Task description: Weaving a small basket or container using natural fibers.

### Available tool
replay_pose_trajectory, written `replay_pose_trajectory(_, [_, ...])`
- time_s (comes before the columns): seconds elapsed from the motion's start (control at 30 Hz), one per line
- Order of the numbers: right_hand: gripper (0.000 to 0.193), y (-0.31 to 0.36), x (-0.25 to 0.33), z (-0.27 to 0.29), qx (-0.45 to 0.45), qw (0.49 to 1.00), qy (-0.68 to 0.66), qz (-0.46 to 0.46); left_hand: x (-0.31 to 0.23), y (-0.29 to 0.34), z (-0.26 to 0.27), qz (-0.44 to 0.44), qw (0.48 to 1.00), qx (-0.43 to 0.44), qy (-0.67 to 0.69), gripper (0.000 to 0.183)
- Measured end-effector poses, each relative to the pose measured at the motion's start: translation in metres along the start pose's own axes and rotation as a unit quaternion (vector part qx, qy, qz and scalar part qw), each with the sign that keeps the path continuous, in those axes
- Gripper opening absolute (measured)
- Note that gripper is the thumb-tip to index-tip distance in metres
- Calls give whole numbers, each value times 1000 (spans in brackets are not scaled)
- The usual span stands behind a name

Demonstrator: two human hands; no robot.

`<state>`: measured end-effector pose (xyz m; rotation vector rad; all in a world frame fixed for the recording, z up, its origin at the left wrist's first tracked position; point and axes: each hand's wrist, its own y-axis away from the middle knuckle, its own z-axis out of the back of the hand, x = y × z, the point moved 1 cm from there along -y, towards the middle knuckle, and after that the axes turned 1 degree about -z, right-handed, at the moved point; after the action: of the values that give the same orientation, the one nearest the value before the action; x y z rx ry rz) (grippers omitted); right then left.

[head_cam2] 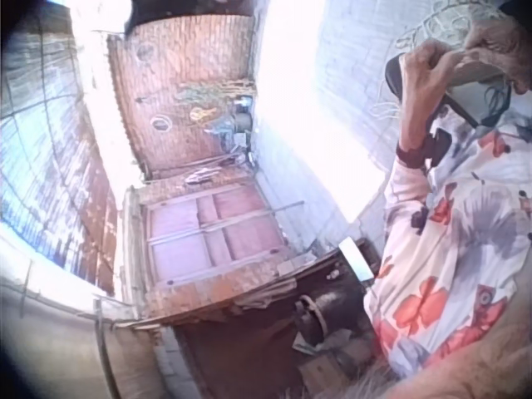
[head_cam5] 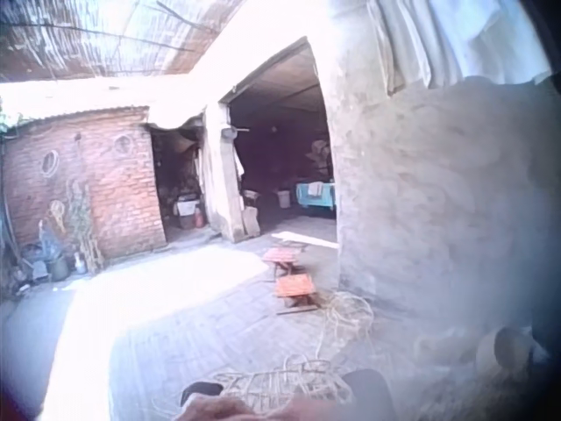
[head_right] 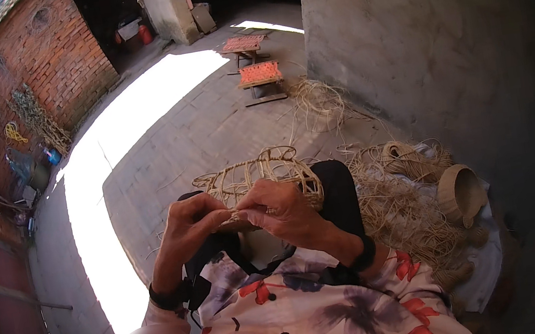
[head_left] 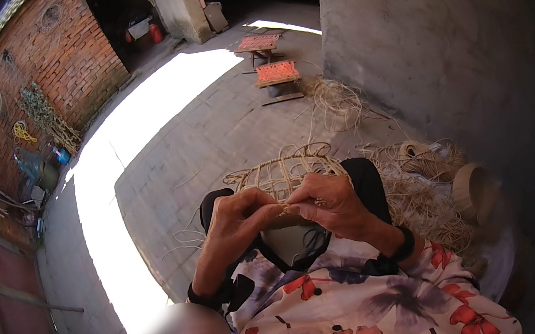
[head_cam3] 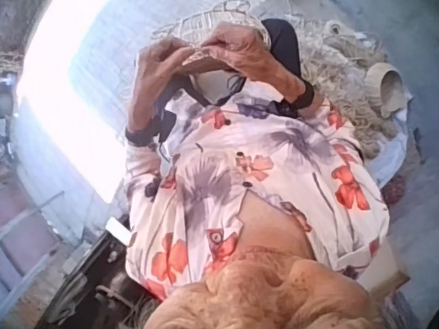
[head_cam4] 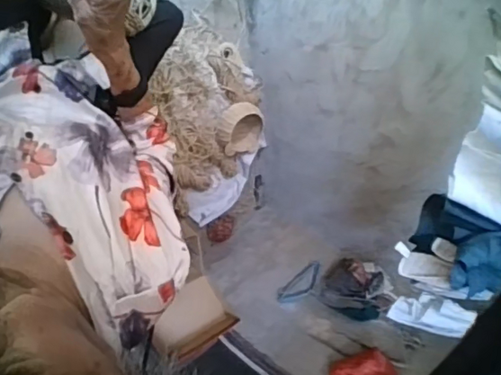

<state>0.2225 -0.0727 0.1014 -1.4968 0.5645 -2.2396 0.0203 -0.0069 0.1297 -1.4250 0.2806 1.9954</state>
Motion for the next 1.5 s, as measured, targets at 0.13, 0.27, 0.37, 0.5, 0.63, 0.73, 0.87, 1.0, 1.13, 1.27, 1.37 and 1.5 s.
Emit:
replay_pose_trajectory(0.13, [11, 15, -17, 19, -89, 986, 141, -6, 22, -18, -14, -52, 997, -4, -57, 19])
replay_pose_trajectory(0.27, [13, 21, -24, 19, -95, 965, 242, 37, 54, -28, -29, -103, 979, 12, -174, 38])
replay_pose_trajectory(0.37, [14, 20, -25, 14, -104, 947, 299, 52, 51, -31, -34, -106, 971, 21, -215, 43])
replay_pose_trajectory(0.5, [11, 8, -34, 6, -56, 949, 307, 41, 48, -35, -37, -97, 965, 41, -238, 52])
replay_pose_trajectory(0.63, [7, -2, -48, -4, -26, 954, 299, 4, 44, -38, -36, -110, 964, 53, -237, 57])
replay_pose_trajectory(0.73, [8, -6, -47, -9, -26, 960, 277, 33, 49, -43, -35, -116, 963, 86, -229, 62])
replay_pose_trajectory(0.87, [8, -2, -48, -14, -14, 950, 309, 27, 57, -50, -35, -111, 958, 99, -243, 64])
replay_pose_trajectory(1.0, [11, 1, -50, -17, -35, 950, 309, -2, 62, -54, -36, -82, 961, 102, -244, 70])
replay_pose_trajectory(1.13, [13, 4, -53, -20, -69, 947, 311, 33, 66, -59, -33, -119, 964, 98, -215, 73])
replay_pose_trajectory(1.27, [10, 8, -53, -21, -65, 944, 322, 26, 63, -59, -36, -77, 977, 85, -177, 66])
replay_pose_trajectory(1.37, [11, 11, -52, -11, -61, 966, 250, 17, 54, -48, -39, -68, 981, 35, -178, 55])
replay_pose_trajectory(1.5, [19, 22, -56, 22, -112, 985, 26, -128, 47, -25, -18, -55, 972, -74, -216, 41])
